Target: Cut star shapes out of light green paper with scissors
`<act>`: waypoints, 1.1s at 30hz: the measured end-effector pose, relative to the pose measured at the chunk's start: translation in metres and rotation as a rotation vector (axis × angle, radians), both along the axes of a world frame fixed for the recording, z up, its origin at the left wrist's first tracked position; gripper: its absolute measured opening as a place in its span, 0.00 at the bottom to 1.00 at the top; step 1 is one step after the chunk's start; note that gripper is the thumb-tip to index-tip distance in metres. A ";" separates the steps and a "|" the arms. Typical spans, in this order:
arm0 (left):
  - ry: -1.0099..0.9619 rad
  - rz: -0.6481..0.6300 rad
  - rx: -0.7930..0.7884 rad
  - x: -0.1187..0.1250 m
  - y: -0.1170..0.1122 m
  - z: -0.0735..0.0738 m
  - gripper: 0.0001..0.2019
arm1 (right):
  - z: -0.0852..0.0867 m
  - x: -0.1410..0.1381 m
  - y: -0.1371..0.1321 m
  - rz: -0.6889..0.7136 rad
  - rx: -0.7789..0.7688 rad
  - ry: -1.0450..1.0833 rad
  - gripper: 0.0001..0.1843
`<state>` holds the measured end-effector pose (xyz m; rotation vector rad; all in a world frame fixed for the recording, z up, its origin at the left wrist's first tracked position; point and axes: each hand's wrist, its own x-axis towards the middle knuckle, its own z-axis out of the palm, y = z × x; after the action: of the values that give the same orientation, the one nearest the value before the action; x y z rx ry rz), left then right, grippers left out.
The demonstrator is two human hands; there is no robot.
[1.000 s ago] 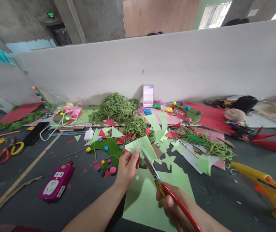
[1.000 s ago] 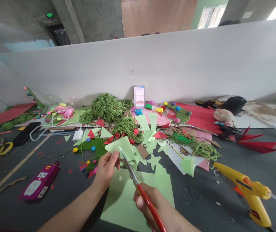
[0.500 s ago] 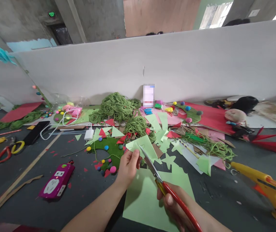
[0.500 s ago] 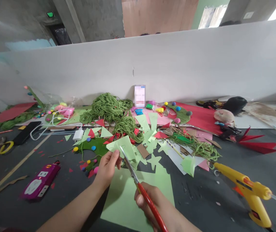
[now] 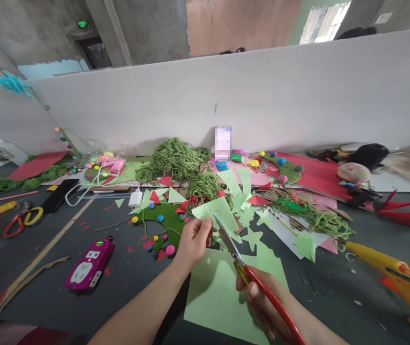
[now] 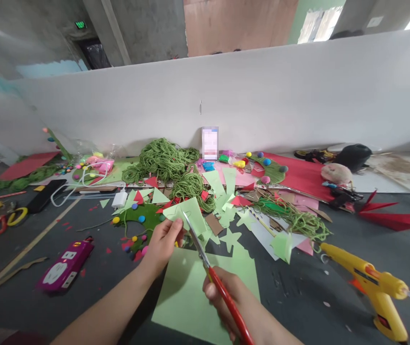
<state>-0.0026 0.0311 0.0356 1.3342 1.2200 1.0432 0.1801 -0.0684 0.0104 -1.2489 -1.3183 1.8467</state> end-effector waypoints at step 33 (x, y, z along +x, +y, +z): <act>-0.042 0.038 0.005 0.032 0.033 0.001 0.24 | -0.029 0.013 0.030 -0.087 0.071 0.120 0.43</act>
<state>0.0291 0.0644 0.0365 1.2914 1.2163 1.0958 0.1934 -0.0381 -0.0181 -1.1231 -1.2349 1.7695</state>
